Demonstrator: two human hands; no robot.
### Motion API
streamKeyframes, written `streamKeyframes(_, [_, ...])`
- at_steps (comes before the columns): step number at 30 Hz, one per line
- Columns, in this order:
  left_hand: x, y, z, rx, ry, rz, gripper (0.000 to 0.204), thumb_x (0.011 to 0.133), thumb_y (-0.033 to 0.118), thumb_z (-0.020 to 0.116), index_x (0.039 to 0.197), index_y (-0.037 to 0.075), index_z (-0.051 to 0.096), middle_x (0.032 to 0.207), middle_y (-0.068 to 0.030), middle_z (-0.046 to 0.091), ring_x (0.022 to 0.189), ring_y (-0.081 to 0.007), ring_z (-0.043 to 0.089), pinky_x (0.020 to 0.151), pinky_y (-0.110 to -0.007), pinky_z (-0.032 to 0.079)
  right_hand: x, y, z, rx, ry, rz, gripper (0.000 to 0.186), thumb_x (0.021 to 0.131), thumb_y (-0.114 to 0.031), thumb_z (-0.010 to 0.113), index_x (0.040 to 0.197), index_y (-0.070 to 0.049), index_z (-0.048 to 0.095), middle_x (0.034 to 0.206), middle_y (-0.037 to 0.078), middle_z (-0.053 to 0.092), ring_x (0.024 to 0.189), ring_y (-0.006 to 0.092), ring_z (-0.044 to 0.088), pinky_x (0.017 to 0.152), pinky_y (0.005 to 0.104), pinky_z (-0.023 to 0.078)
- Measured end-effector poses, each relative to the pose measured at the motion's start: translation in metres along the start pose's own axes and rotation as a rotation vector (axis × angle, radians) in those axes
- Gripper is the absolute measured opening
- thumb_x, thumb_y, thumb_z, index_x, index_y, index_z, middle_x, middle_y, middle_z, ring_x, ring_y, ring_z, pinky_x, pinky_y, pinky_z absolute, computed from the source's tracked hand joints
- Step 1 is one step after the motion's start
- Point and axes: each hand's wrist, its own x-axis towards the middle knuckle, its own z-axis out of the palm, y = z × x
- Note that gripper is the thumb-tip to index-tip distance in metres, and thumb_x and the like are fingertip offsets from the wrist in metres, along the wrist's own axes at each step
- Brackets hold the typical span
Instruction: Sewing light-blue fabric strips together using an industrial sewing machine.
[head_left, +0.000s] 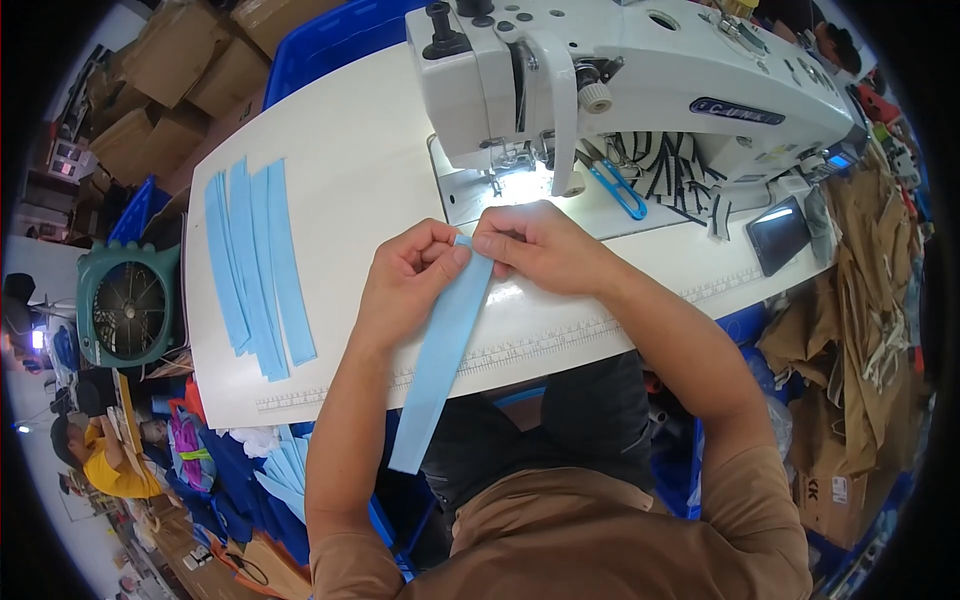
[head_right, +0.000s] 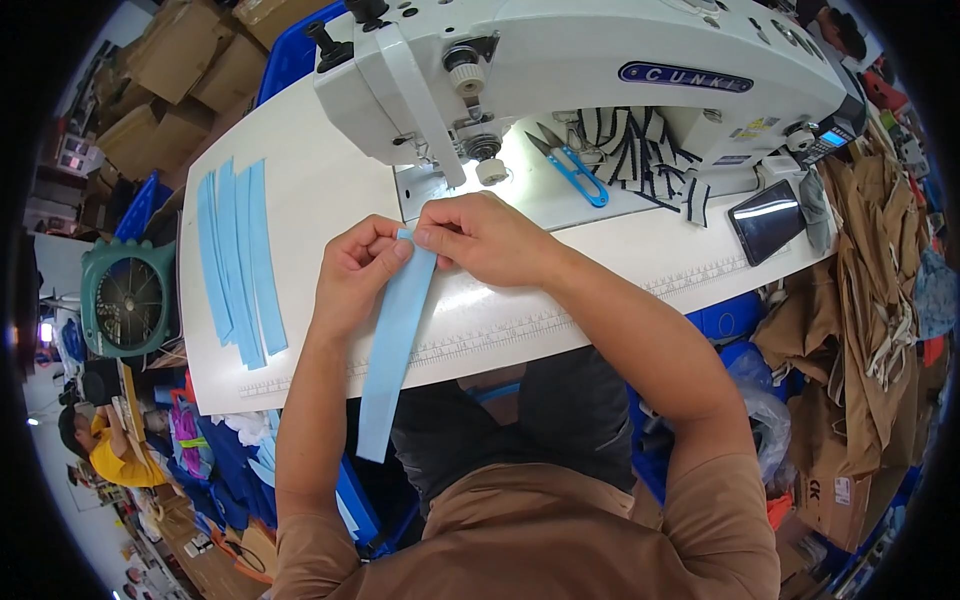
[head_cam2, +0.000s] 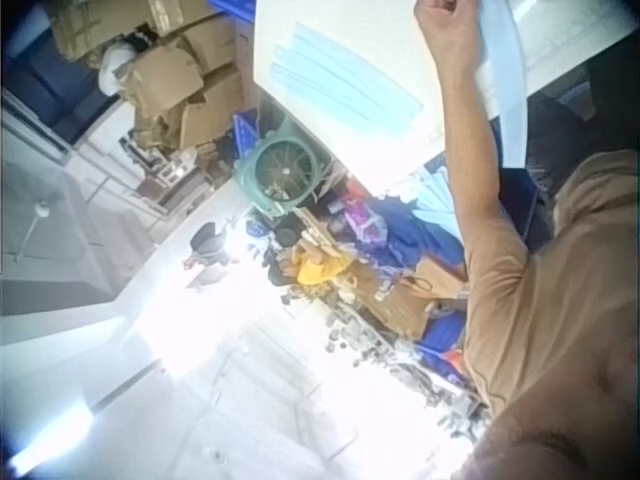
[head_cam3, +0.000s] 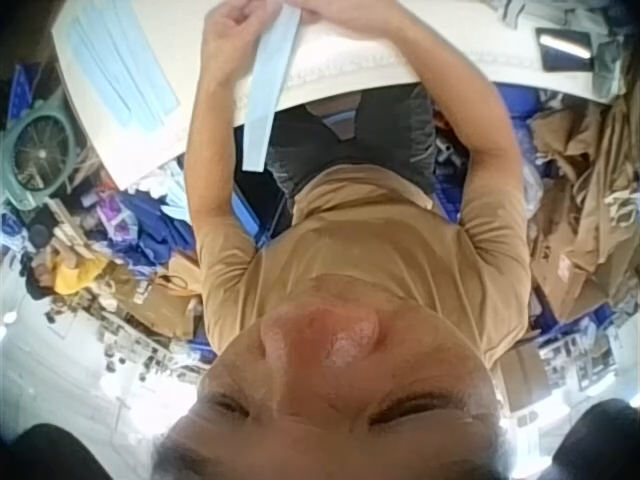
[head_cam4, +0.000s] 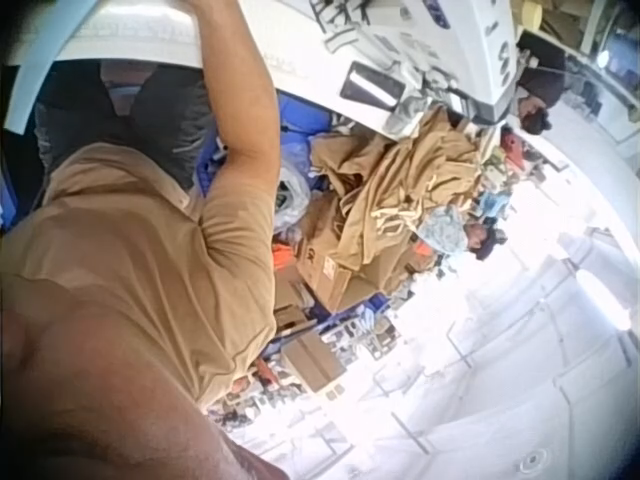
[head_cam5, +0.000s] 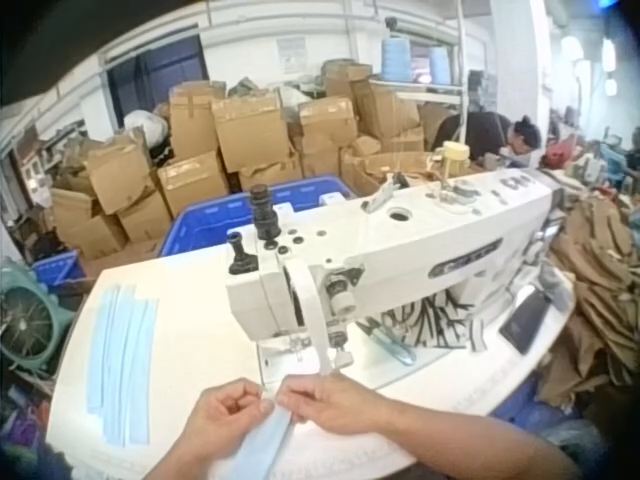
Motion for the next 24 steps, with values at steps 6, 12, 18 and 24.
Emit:
streamKeyframes(6, [0.0,-0.001,-0.001,0.032,0.009,-0.011,0.015,0.096,0.014,0.071,0.104,0.001,0.068,0.081,0.002,0.069,0.074,-0.0029,0.056,0.071,-0.021,0.043,0.0,-0.002,0.0,-0.063,-0.001,-0.019,0.023,0.102,-0.021,0.06,0.087,-0.003,0.062,0.071,0.001,0.06,0.065,0.0107,0.053,0.06,0.0282,0.043])
streamKeyframes(12, [0.003,-0.006,-0.004,-0.019,0.035,0.003,0.015,0.097,0.017,0.068,0.102,0.002,0.068,0.073,0.0054,0.062,0.071,-0.0026,0.052,0.069,-0.021,0.042,0.001,-0.006,0.003,0.175,0.065,0.022,0.019,0.1,-0.02,0.064,0.093,-0.003,0.064,0.077,0.002,0.061,0.068,0.0101,0.057,0.061,0.0283,0.045])
streamKeyframes(18, [0.005,-0.004,-0.007,0.017,0.049,-0.022,0.015,0.098,0.016,0.065,0.099,0.002,0.067,0.072,0.0066,0.057,0.07,-0.0026,0.049,0.069,-0.021,0.041,-0.001,-0.002,0.01,-0.102,0.281,-0.117,0.016,0.095,-0.018,0.07,0.097,-0.002,0.07,0.072,0.001,0.061,0.066,0.0094,0.056,0.061,0.0274,0.045])
streamKeyframes(24, [0.005,-0.003,-0.005,0.055,0.074,-0.03,0.014,0.098,0.016,0.066,0.099,0.002,0.067,0.076,0.0061,0.059,0.073,-0.0022,0.05,0.071,-0.02,0.042,0.001,0.001,0.012,0.029,0.236,-0.033,0.014,0.094,-0.016,0.07,0.099,-0.003,0.071,0.074,0.004,0.065,0.063,0.0109,0.055,0.061,0.0276,0.045])
